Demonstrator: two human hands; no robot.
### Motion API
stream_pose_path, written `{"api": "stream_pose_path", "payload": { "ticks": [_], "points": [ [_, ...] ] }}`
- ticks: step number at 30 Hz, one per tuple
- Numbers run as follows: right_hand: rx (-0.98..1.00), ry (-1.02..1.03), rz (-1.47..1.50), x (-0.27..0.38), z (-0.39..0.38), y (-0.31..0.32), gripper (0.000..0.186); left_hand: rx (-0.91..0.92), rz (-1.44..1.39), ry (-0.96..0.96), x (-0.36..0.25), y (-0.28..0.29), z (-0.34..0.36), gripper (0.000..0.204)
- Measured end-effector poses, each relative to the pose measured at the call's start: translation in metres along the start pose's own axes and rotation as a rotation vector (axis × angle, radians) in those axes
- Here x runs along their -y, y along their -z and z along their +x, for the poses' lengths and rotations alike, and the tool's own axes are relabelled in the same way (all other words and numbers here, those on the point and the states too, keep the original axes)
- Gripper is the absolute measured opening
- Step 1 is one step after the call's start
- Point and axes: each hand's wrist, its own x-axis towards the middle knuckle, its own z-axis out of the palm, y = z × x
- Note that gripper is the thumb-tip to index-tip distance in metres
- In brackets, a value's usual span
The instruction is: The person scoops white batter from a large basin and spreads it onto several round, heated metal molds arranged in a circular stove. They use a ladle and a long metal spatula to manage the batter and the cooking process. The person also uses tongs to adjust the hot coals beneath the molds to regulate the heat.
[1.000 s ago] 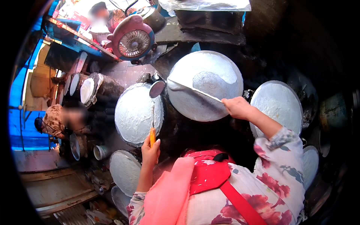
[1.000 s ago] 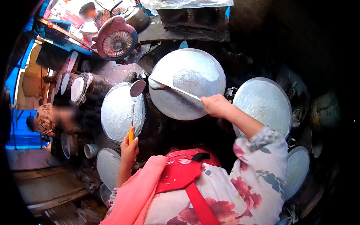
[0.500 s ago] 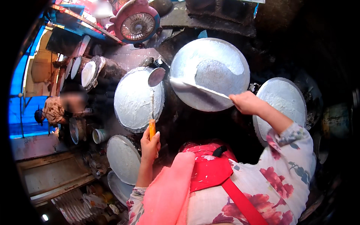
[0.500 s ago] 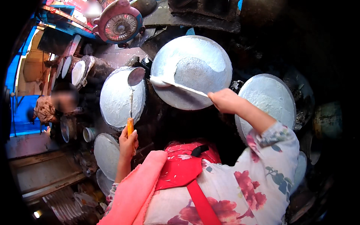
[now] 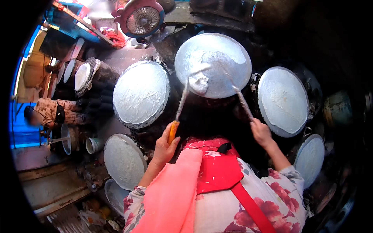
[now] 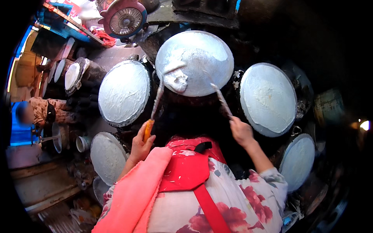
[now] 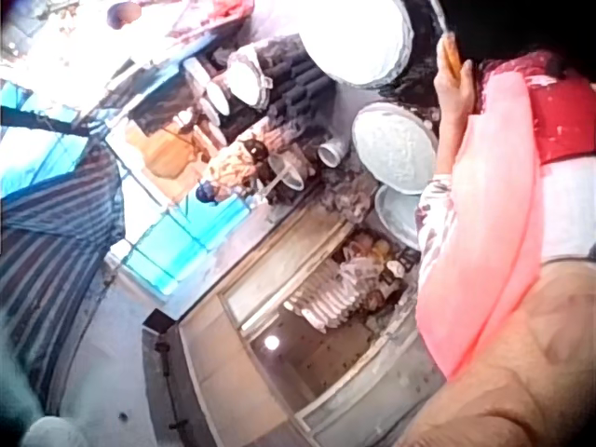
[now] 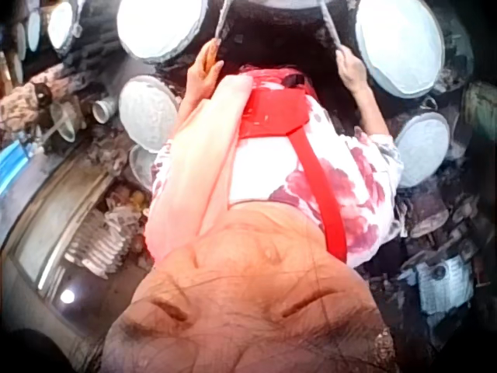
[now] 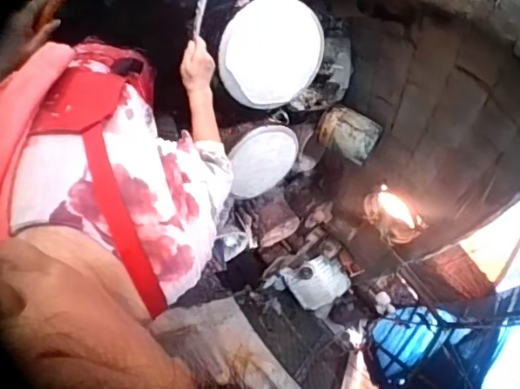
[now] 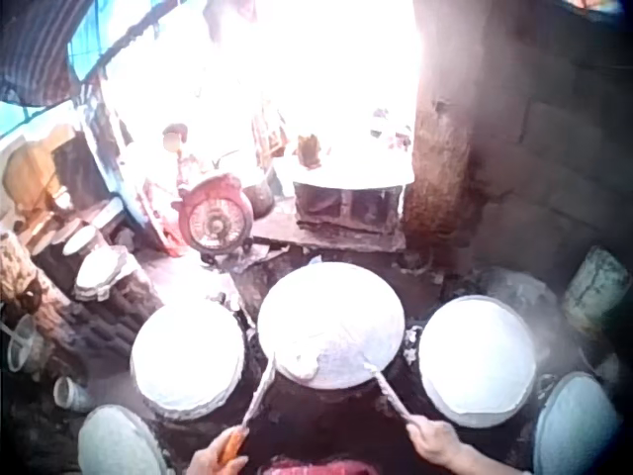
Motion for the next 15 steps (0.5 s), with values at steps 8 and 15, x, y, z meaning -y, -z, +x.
{"api": "stream_pose_path", "payload": {
  "ticks": [8, 15],
  "points": [
    [0.05, -0.178, 0.196, 0.101, 0.045, -0.125, 0.025, -0.129, -0.583, 0.291, -0.006, 0.026, 0.012, 0.042],
    [-0.17, -0.396, 0.412, 0.069, 0.004, -0.115, 0.023, -0.081, -0.74, 0.284, -0.006, 0.043, -0.006, 0.032]
  ]
}}
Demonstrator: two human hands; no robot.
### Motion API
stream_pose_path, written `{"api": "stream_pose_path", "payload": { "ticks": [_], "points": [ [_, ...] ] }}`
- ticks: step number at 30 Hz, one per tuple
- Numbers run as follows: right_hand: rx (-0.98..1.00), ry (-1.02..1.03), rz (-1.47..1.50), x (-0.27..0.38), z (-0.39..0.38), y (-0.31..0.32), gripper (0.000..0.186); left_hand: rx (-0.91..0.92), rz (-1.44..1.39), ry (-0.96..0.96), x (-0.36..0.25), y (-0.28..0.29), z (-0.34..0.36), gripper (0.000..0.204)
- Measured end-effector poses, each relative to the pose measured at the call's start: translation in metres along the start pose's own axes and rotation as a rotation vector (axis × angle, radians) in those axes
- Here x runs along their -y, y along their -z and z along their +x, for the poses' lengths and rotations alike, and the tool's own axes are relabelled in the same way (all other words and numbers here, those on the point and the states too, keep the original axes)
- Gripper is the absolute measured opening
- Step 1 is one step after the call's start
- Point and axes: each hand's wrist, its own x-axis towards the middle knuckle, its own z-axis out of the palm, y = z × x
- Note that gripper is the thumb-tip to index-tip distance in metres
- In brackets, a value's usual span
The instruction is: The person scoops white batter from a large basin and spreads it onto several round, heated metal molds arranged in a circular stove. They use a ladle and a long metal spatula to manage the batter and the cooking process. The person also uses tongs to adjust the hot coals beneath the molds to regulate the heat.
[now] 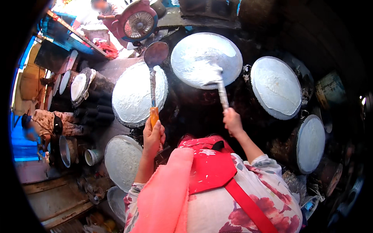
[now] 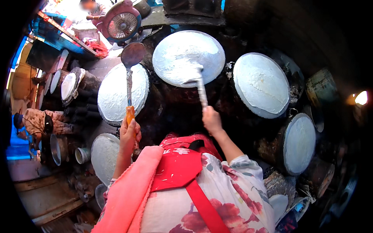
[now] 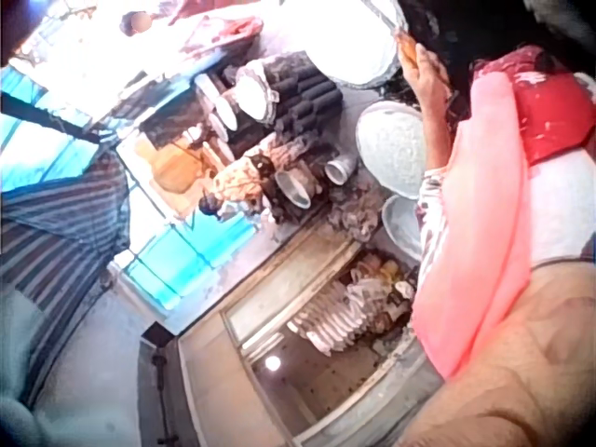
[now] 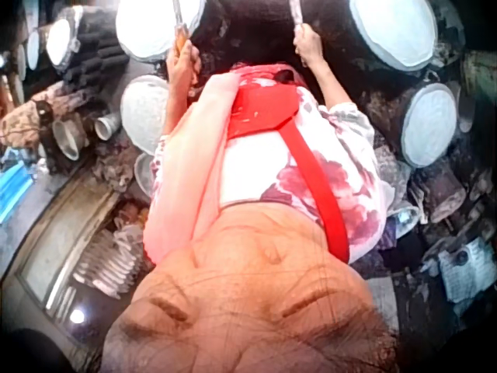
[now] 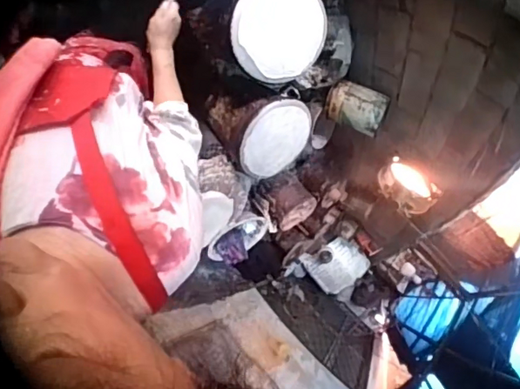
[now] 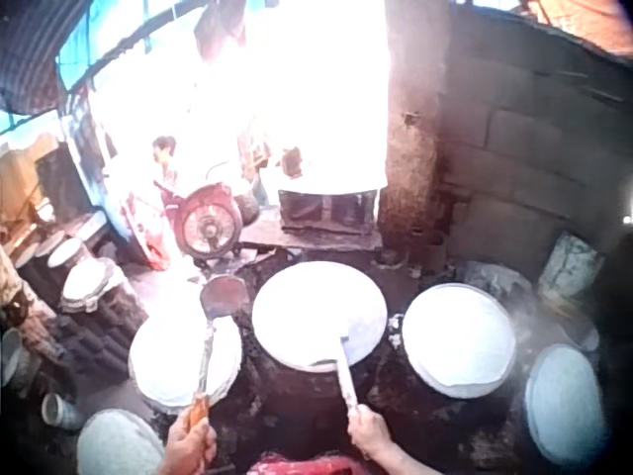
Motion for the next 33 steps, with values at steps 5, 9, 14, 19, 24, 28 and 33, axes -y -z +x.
{"api": "stream_pose_path", "payload": {
  "ticks": [5, 9, 14, 19, 24, 28, 33],
  "points": [
    [0.105, 0.32, -0.464, 0.011, 0.005, -0.022, 0.025, 0.029, -0.008, 0.036, -0.006, -0.006, 0.009, 0.033],
    [-0.065, 0.08, -0.267, -0.02, 0.014, 0.017, 0.024, 0.026, 0.004, 0.048, -0.002, -0.002, 0.01, 0.034],
    [0.207, 0.295, -0.379, 0.012, -0.008, 0.016, 0.025, 0.028, -0.029, 0.079, 0.001, -0.009, 0.015, 0.035],
    [-0.018, -0.041, -0.109, -0.034, 0.034, 0.057, 0.024, 0.026, 0.007, 0.114, -0.002, -0.02, 0.028, 0.036],
    [0.261, 0.361, -0.378, -0.015, 0.001, 0.05, 0.025, 0.024, -0.013, 0.137, 0.0, -0.028, 0.026, 0.035],
    [-0.067, 0.159, -0.273, -0.051, 0.051, 0.072, 0.027, 0.05, 0.034, 0.191, -0.001, -0.041, 0.037, 0.035],
    [0.123, 0.356, -0.358, -0.037, 0.038, 0.061, 0.025, 0.062, 0.045, 0.201, 0.006, -0.049, 0.039, 0.035]
  ]
}}
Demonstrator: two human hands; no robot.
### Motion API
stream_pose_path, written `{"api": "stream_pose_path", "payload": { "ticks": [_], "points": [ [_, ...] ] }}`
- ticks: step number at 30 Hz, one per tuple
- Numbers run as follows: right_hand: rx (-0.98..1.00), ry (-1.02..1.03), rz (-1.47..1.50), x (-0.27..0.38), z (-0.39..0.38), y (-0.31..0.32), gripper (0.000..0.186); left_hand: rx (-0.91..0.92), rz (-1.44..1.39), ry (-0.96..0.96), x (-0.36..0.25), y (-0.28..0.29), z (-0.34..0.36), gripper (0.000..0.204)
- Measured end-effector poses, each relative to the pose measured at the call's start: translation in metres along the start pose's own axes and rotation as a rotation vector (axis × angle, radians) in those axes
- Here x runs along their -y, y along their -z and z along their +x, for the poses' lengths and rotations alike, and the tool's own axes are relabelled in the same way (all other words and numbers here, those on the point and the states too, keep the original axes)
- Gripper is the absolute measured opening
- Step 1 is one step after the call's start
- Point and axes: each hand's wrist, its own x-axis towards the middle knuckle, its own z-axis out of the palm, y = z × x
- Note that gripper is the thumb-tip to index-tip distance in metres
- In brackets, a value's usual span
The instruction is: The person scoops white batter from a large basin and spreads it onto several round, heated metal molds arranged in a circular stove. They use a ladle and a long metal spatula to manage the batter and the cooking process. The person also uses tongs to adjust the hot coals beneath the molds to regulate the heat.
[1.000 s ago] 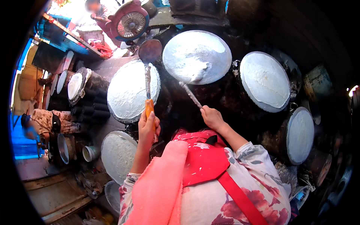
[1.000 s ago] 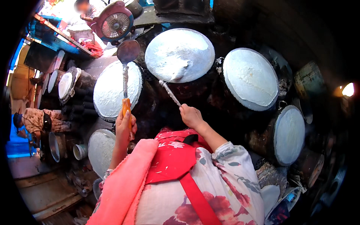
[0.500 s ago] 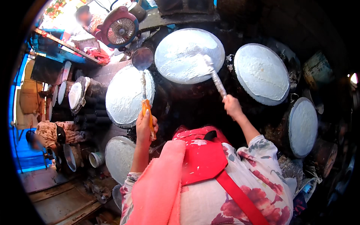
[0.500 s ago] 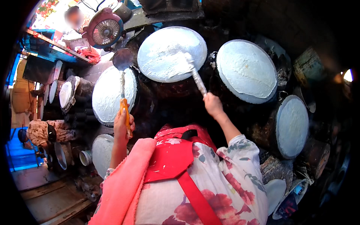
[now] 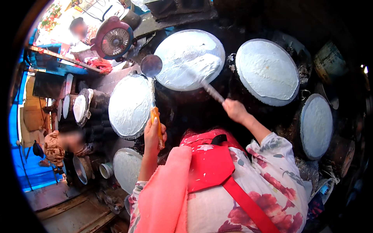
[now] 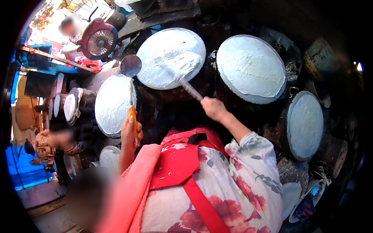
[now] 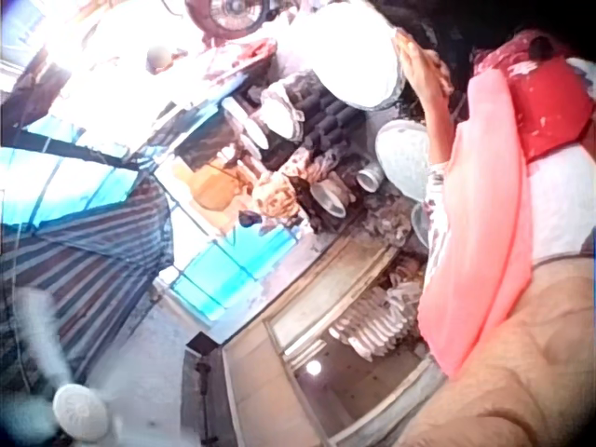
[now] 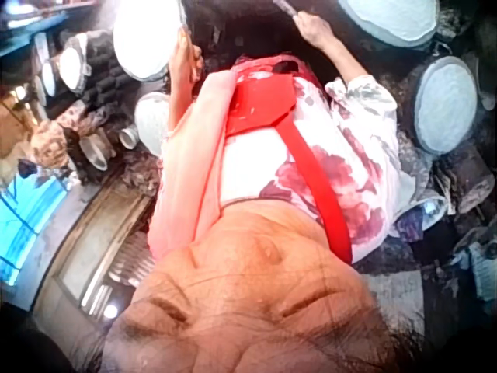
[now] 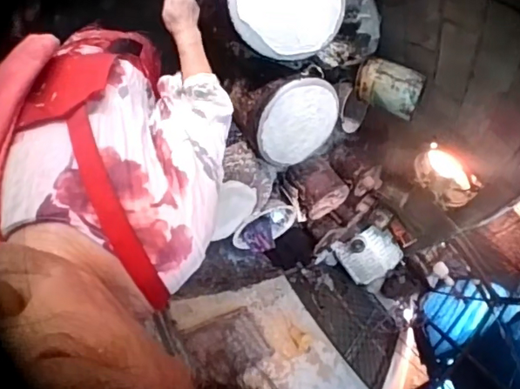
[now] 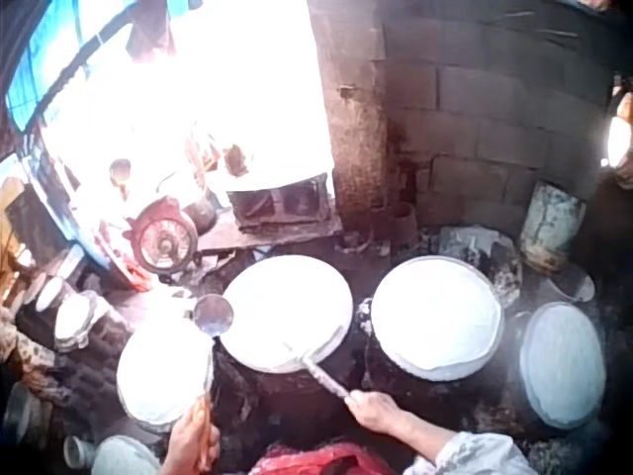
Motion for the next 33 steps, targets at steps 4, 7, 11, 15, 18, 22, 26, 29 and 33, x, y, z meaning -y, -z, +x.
{"api": "stream_pose_path", "payload": {
  "ticks": [4, 7, 11, 15, 18, 22, 26, 29, 33],
  "points": [
    [-0.093, -0.238, 0.022, -0.025, -0.007, -0.005, 0.026, -0.024, -0.017, 0.035, 0.003, -0.001, -0.015, 0.033],
    [-0.154, -0.384, 0.035, -0.023, 0.04, 0.015, 0.028, -0.047, -0.029, 0.047, 0.003, -0.002, -0.019, 0.034],
    [-0.21, -0.439, -0.012, -0.024, 0.122, 0.026, 0.025, -0.06, -0.01, 0.03, 0.0, -0.008, -0.013, 0.034],
    [-0.082, -0.409, -0.181, 0.002, 0.171, 0.041, 0.024, -0.079, 0.04, 0.009, -0.004, -0.009, -0.007, 0.035],
    [-0.07, -0.148, -0.21, 0.028, 0.141, 0.03, 0.018, -0.076, -0.021, 0.017, -0.005, -0.004, -0.005, 0.036],
    [-0.239, -0.348, -0.081, 0.012, 0.081, 0.016, 0.02, -0.083, -0.104, 0.013, 0.0, 0.012, -0.014, 0.035],
    [-0.144, -0.447, -0.189, 0.025, 0.063, -0.002, 0.018, -0.055, -0.131, 0.029, 0.0, 0.013, -0.014, 0.035],
    [-0.068, -0.274, -0.224, 0.05, 0.08, -0.014, 0.017, -0.018, -0.155, 0.054, -0.005, 0.009, -0.009, 0.035],
    [-0.228, -0.404, -0.157, 0.045, 0.082, 0.014, 0.02, 0.02, -0.141, 0.051, -0.011, 0.015, -0.008, 0.035]
  ]
}}
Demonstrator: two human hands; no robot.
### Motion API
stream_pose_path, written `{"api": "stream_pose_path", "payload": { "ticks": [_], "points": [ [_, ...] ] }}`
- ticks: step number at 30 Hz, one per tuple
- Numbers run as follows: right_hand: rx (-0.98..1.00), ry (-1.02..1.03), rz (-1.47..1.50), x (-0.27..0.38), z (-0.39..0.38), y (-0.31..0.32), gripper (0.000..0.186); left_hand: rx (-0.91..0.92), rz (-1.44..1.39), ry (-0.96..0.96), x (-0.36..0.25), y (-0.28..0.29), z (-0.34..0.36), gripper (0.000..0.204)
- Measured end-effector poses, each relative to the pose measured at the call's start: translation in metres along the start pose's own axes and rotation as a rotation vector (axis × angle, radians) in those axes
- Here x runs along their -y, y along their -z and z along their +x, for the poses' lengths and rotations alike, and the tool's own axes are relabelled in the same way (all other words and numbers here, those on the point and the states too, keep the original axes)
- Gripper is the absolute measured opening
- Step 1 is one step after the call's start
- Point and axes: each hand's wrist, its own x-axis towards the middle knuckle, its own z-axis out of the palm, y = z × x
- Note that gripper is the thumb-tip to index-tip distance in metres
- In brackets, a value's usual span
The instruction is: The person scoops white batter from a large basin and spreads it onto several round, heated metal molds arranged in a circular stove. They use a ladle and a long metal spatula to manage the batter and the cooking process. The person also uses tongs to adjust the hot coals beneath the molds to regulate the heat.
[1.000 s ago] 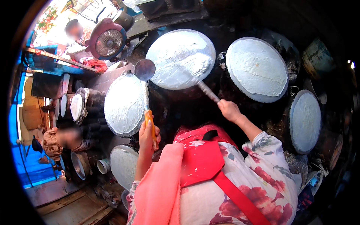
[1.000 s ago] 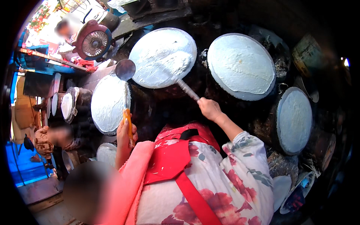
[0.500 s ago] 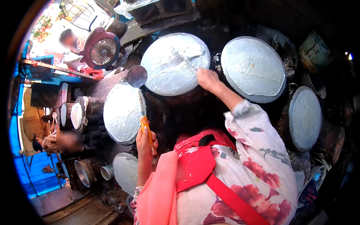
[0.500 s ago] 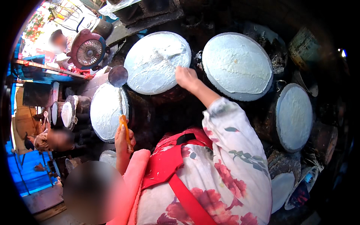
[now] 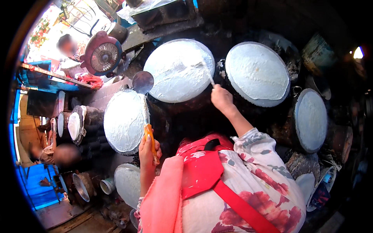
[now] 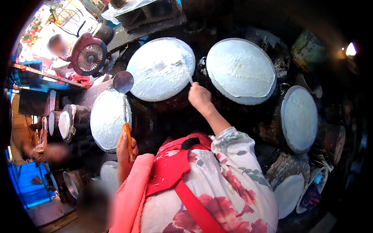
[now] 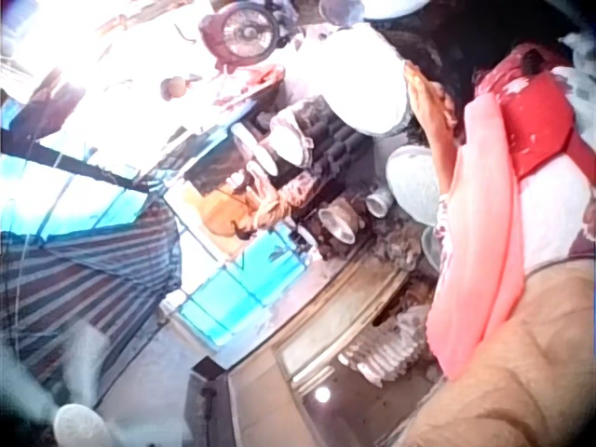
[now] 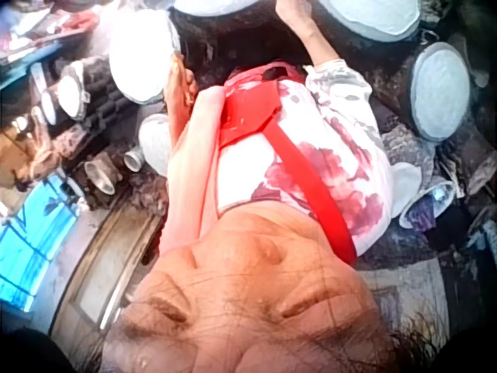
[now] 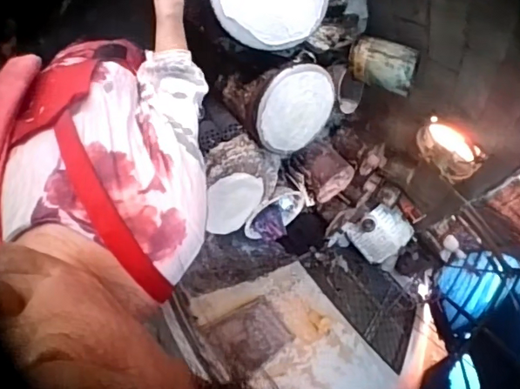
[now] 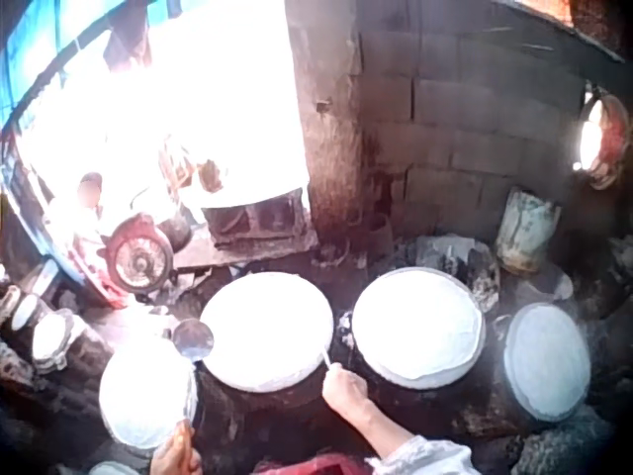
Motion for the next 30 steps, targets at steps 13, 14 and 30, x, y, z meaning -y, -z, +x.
{"api": "stream_pose_path", "payload": {
  "ticks": [13, 14, 30],
  "points": [
    [0.087, -0.013, -0.134, 0.008, -0.009, -0.016, 0.017, 0.016, 0.042, 0.046, -0.01, 0.008, 0.008, 0.033],
    [0.112, 0.058, -0.16, 0.019, -0.014, -0.024, 0.016, 0.012, 0.041, 0.05, -0.01, 0.006, 0.011, 0.033],
    [0.173, 0.38, -0.226, 0.04, 0.049, -0.011, 0.015, -0.069, -0.001, 0.082, -0.01, 0.009, 0.006, 0.025]
  ]
}}
